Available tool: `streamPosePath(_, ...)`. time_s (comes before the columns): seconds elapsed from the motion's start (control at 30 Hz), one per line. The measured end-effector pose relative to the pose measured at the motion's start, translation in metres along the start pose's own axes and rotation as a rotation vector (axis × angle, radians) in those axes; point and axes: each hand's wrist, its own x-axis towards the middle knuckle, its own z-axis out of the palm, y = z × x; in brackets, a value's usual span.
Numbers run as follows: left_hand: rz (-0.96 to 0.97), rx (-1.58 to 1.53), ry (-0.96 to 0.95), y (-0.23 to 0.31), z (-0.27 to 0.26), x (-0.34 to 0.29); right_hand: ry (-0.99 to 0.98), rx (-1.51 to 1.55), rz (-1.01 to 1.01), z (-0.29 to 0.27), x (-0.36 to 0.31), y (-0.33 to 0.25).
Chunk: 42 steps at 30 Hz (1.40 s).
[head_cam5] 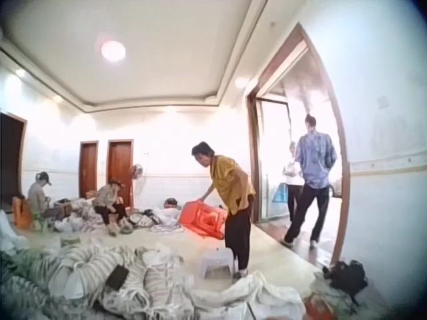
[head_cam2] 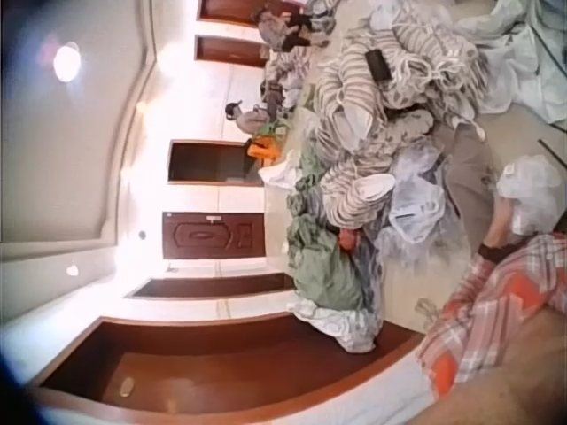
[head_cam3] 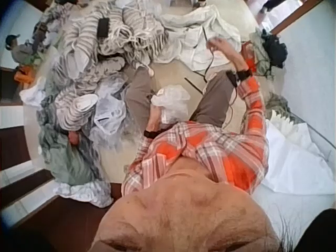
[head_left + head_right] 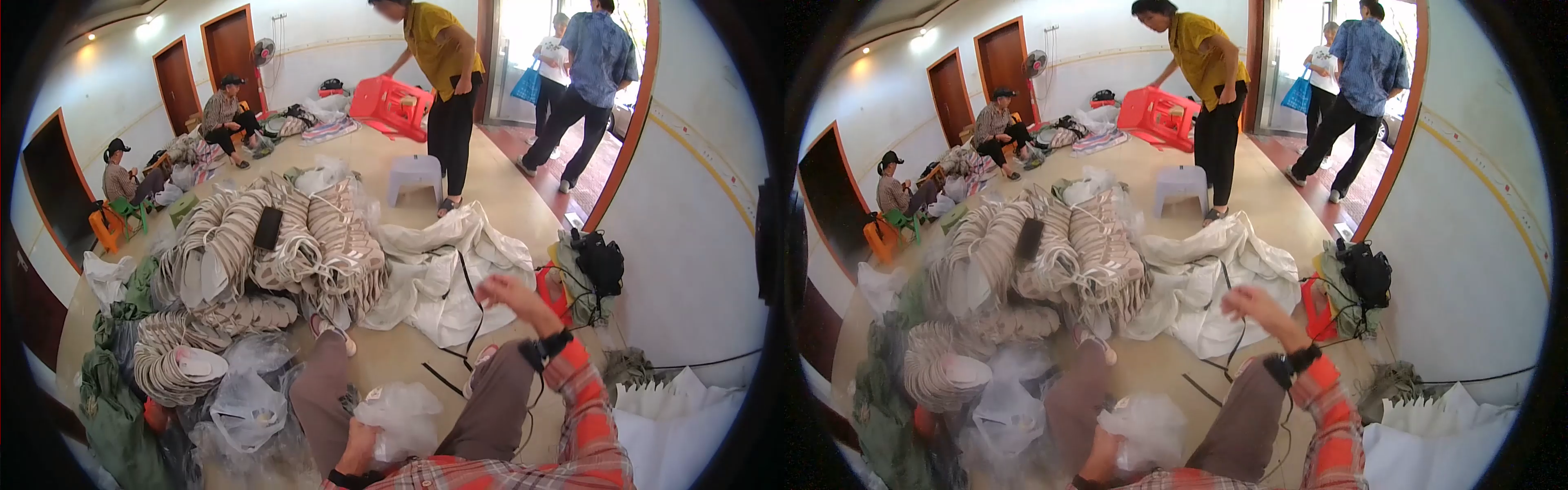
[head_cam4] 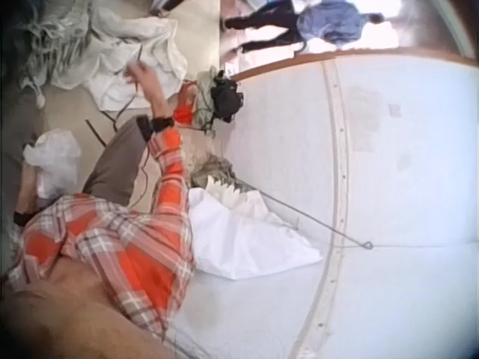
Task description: Manually assembling shoe components by attaching a black plastic strap to a metallic ring.
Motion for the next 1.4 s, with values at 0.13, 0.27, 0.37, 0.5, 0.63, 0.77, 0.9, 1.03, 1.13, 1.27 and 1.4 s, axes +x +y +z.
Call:
streamPosePath(0.13,0.037,-0.063,-0.004,-0.013,-0.009,0.005,0.027,0.223,0.001,-0.028,0.042,-0.036)
streamPosePath(0.27,-0.028,-0.021,0.017,-0.024,-0.024,0.016,0.081,0.354,-0.05,-0.051,0.082,-0.058)
streamPosePath(0.37,0.023,0.008,0.029,-0.015,-0.02,0.011,0.079,0.416,-0.003,-0.052,0.108,-0.073)
streamPosePath(0.5,0.058,0.071,0.125,-0.004,-0.016,0.009,0.038,0.606,-0.005,-0.043,0.147,-0.071)
streamPosePath(0.63,-0.005,0.027,0.085,-0.004,-0.021,0.043,0.182,0.791,0.026,-0.065,0.192,-0.048)
streamPosePath(0.77,0.04,0.047,0.013,0.015,-0.01,0.077,0.398,0.819,-0.079,-0.104,0.237,-0.046)
streamPosePath(0.9,0.113,0.042,-0.014,0.027,0.006,0.115,0.468,1.019,-0.055,-0.119,0.282,-0.037)
streamPosePath(1.03,0.158,0.033,0.005,0.041,0.012,0.153,0.465,1.171,-0.048,-0.101,0.328,-0.019)
streamPosePath(1.13,0.197,0.028,0.0,0.055,0.019,0.186,0.312,1.198,-0.41,-0.123,0.345,-0.008)
streamPosePath(1.27,0.268,0.019,-0.066,0.079,0.04,0.231,0.526,1.165,-0.516,-0.175,0.321,0.025)
streamPosePath(1.4,0.399,0.012,-0.263,0.132,0.104,0.291,0.363,1.0,-0.833,-0.198,0.283,-0.008)
